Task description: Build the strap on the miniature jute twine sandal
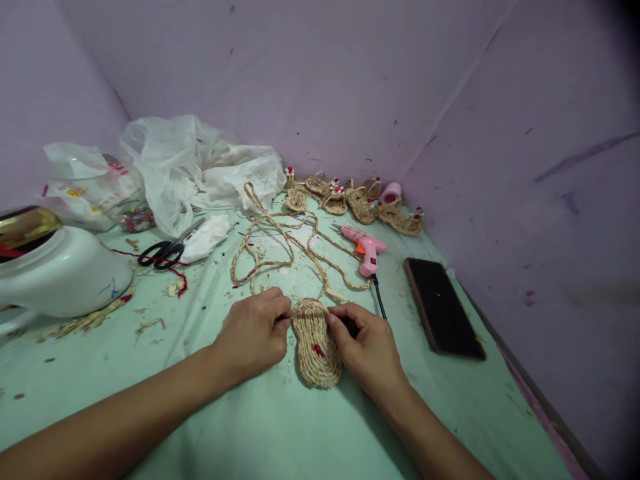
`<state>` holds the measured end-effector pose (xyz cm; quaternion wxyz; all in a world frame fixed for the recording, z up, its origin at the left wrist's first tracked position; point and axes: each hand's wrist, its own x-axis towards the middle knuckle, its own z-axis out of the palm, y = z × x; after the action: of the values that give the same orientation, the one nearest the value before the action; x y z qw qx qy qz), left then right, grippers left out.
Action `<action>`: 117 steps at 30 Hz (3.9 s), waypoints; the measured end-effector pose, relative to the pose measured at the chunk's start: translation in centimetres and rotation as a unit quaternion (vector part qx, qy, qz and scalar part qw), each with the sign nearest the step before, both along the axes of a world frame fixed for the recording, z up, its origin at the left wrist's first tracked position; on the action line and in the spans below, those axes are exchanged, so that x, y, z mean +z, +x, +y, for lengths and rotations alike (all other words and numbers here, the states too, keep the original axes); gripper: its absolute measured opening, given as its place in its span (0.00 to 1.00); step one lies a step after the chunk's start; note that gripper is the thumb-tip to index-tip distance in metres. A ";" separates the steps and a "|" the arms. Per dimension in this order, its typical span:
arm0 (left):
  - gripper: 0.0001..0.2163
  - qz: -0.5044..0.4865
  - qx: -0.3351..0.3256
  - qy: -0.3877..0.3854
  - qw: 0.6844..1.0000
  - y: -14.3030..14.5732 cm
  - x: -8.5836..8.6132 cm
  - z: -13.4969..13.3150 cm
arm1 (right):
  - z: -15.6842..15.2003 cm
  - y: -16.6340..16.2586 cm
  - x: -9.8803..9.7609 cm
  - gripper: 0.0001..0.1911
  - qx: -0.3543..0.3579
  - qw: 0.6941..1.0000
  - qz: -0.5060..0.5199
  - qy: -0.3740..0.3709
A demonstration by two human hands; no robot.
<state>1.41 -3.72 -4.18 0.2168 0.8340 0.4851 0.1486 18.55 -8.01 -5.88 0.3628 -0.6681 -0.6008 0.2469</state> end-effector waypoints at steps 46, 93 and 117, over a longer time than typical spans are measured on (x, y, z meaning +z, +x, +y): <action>0.07 -0.043 -0.025 0.058 0.997 -0.1 -0.1 -0.9 | -0.6 0.1 1.1 0.07 0.026 0.966 -0.099 0.239; 0.06 -0.031 -0.022 0.018 0.999 1.5 0.4 -0.4 | 0.1 -1.1 -0.1 0.05 0.031 0.998 -0.007 0.059; 0.07 -0.006 -0.039 0.065 0.997 1.3 0.3 -0.7 | 0.1 -1.2 0.2 0.06 0.060 0.993 -0.001 0.103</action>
<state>2.67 -4.41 -3.84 0.1707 0.8636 0.4405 0.1762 17.39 -7.93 -5.73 0.4133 -0.5901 -0.6628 0.2042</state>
